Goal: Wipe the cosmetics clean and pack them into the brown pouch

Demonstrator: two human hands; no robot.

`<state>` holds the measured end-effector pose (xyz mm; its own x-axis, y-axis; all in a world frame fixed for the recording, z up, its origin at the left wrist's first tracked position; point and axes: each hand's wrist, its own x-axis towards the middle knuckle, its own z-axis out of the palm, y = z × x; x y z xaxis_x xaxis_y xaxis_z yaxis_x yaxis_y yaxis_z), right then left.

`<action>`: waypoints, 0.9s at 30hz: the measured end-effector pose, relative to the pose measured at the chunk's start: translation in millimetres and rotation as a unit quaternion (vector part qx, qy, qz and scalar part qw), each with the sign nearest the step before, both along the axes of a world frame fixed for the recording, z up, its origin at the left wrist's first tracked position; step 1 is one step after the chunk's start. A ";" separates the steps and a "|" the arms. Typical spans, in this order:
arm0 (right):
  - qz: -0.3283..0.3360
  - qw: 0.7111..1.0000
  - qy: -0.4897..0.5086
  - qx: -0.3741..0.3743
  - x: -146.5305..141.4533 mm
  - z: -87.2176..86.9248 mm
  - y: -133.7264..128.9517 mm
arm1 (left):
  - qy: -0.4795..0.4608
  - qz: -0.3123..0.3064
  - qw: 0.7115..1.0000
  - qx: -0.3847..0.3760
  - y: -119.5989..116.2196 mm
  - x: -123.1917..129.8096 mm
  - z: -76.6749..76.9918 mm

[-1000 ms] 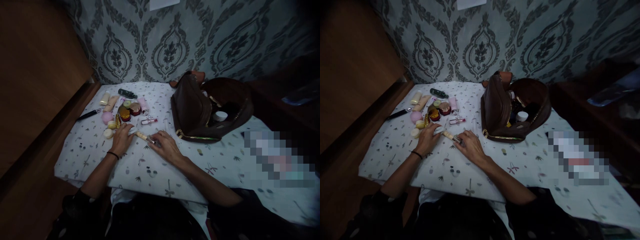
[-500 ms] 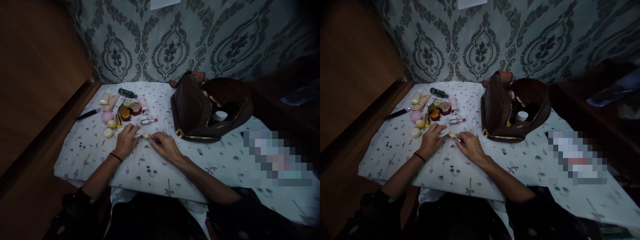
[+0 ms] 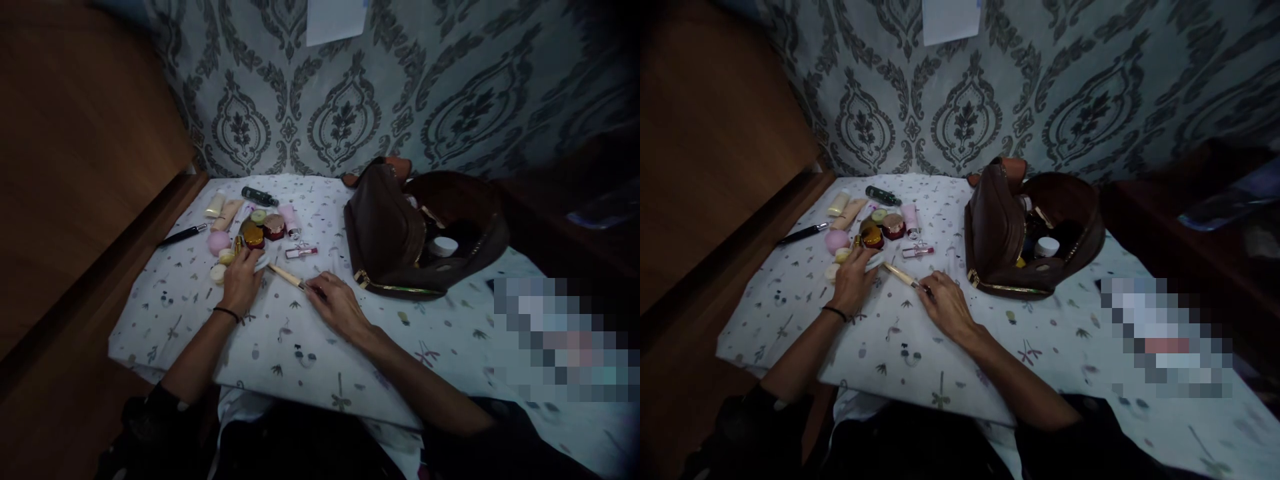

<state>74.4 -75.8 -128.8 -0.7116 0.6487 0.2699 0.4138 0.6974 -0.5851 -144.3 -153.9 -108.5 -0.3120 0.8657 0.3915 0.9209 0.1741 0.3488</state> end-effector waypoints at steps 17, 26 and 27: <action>-0.017 1.000 -0.001 0.026 -0.7 -4.4 2.5 | 0.030 -0.184 0.981 -0.044 -2.0 46.0 -9.1; 0.024 0.999 -0.026 -0.019 5.4 1.5 8.4 | -0.027 -0.074 0.997 -0.024 4.3 13.8 -6.7; 0.039 0.999 -0.025 -0.027 7.0 2.9 9.1 | -0.037 -0.059 0.997 -0.019 5.0 7.4 -7.1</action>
